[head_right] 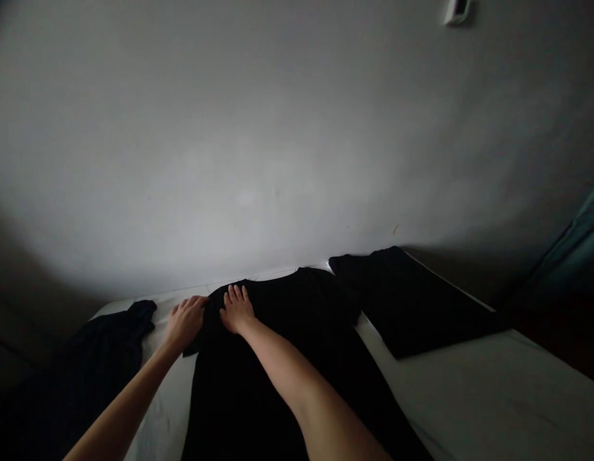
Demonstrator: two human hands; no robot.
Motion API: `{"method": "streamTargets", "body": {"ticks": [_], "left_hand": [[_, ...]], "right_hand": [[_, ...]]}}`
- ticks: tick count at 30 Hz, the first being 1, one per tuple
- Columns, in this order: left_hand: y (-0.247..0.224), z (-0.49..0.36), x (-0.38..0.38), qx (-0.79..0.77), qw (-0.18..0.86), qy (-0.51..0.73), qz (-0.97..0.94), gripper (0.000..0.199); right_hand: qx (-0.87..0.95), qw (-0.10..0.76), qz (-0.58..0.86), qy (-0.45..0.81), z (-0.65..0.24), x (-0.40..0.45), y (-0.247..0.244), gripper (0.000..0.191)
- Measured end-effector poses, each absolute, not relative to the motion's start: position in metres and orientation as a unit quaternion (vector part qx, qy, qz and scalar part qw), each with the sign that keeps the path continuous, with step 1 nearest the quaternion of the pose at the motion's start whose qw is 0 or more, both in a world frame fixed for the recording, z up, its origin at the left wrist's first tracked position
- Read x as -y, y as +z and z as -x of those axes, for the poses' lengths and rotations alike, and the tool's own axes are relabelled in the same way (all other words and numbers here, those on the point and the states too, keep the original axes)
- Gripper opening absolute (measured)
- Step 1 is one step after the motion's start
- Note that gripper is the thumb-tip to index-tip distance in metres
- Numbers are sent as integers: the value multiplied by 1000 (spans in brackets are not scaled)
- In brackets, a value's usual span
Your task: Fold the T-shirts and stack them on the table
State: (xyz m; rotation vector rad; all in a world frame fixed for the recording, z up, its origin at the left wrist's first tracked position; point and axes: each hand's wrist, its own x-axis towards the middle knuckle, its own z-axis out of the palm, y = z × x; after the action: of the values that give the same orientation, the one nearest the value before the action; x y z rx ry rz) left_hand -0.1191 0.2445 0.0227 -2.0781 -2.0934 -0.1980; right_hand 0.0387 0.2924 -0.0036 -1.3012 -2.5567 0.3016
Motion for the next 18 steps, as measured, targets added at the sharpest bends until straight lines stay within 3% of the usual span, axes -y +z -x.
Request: {"method": "streamTargets", "body": {"ticks": [7, 14, 18], "left_hand": [[6, 119, -235, 617, -25, -38, 786, 42], [35, 104, -197, 735, 21, -54, 675, 40], [42, 95, -171, 816, 5, -33, 577, 57]], "right_hand": [[935, 92, 315, 134, -75, -186, -15, 63], [973, 71, 90, 198, -107, -105, -2, 69], [966, 77, 133, 206, -119, -90, 4, 62]]}}
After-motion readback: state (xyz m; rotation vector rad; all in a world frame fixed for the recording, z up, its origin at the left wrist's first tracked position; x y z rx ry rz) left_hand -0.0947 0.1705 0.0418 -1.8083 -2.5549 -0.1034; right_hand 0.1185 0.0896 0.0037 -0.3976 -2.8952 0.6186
